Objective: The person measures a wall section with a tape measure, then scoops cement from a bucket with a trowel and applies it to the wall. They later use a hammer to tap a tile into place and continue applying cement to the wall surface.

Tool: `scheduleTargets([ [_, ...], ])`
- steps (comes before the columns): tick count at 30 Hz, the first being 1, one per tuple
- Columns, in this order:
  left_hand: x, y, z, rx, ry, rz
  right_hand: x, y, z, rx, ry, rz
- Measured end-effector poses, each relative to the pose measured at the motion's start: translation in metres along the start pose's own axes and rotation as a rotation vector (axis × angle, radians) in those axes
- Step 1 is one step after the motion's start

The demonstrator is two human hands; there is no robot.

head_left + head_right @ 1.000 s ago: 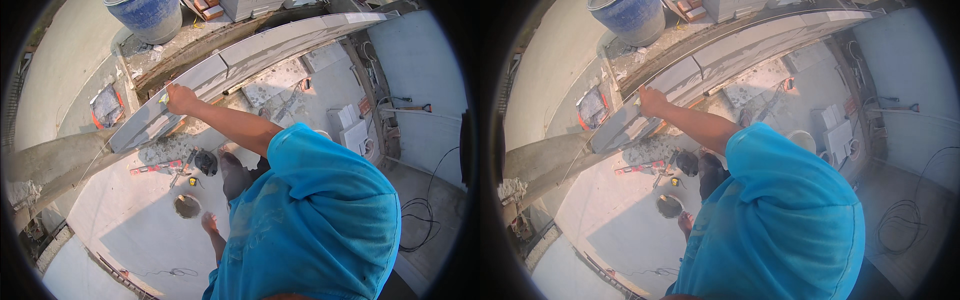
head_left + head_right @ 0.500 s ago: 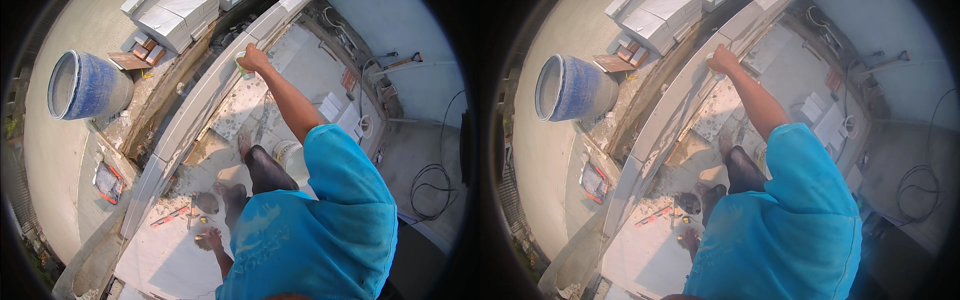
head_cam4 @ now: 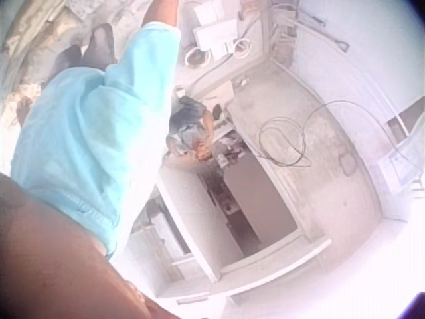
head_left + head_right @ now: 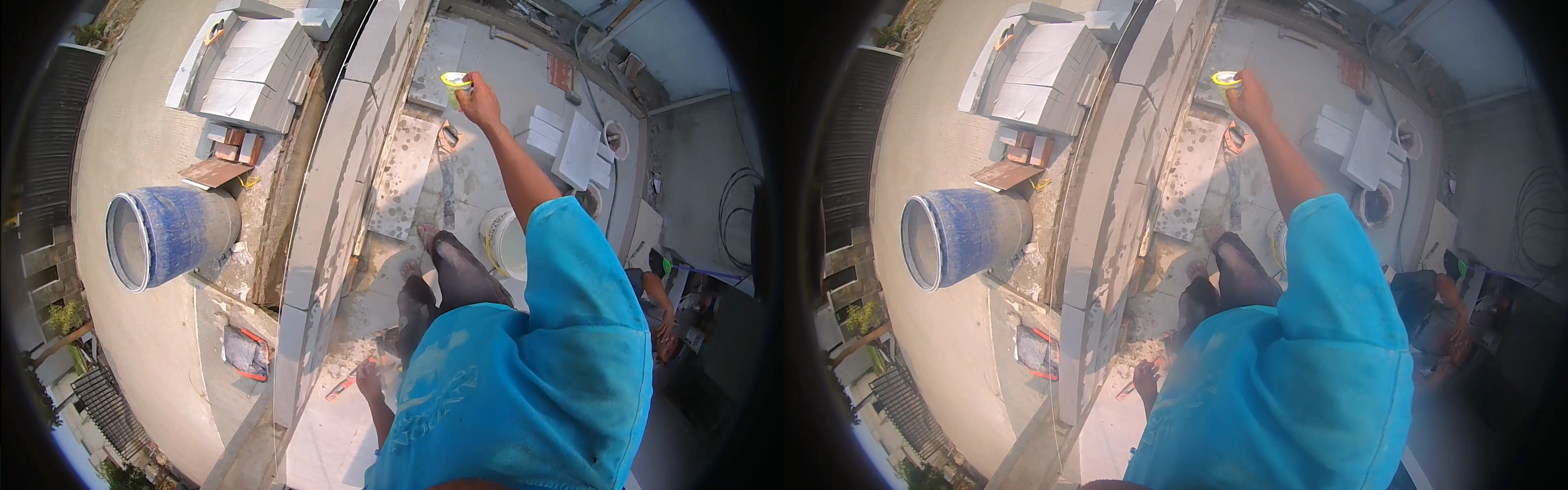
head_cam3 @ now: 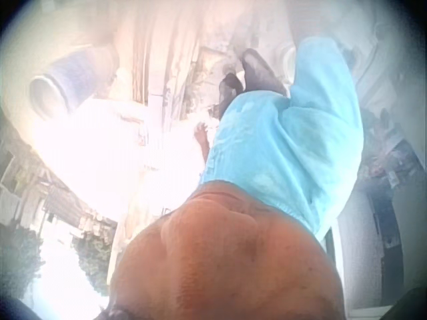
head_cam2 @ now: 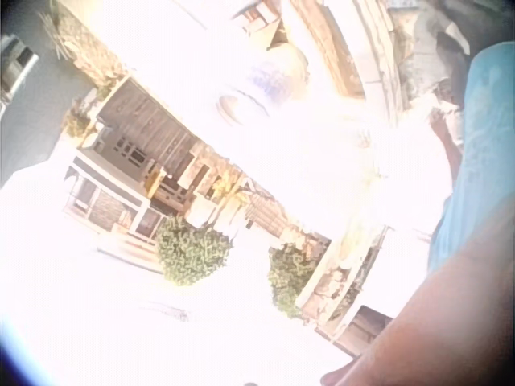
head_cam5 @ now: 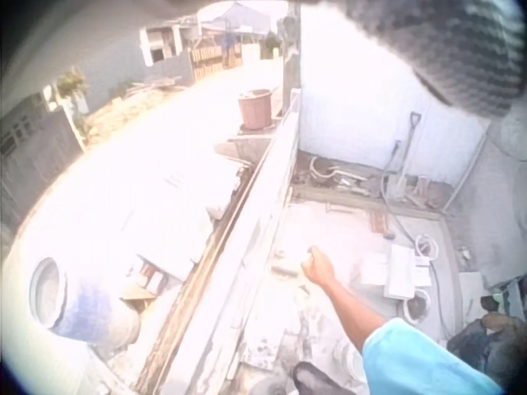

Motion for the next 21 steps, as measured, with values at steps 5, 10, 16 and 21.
scheduleTargets([
  [5,-0.06,-0.021,0.022,0.135,-0.071,0.182,-0.141,0.061,-0.203,0.022,-0.393,-0.049],
  [10,-0.036,-0.003,0.041,0.227,-0.043,0.456,-0.303,0.114,-0.396,-0.026,-0.807,-0.162],
  [16,0.047,0.058,0.057,0.578,-0.078,0.871,-0.445,0.064,-0.484,0.09,-0.995,-0.343],
  [21,0.024,-0.03,-0.03,0.637,0.068,1.664,-0.537,-0.051,-0.483,0.365,-1.037,-0.244],
])
Point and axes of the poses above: each hand's wrist, its own z-axis towards the middle knuckle, its own y-axis out of the back of the hand, x = y × z, the point moved 8 cm from there along z, towards the middle knuckle, and after that the axes turned 4 degrees about -x, right-handed, at the moved point
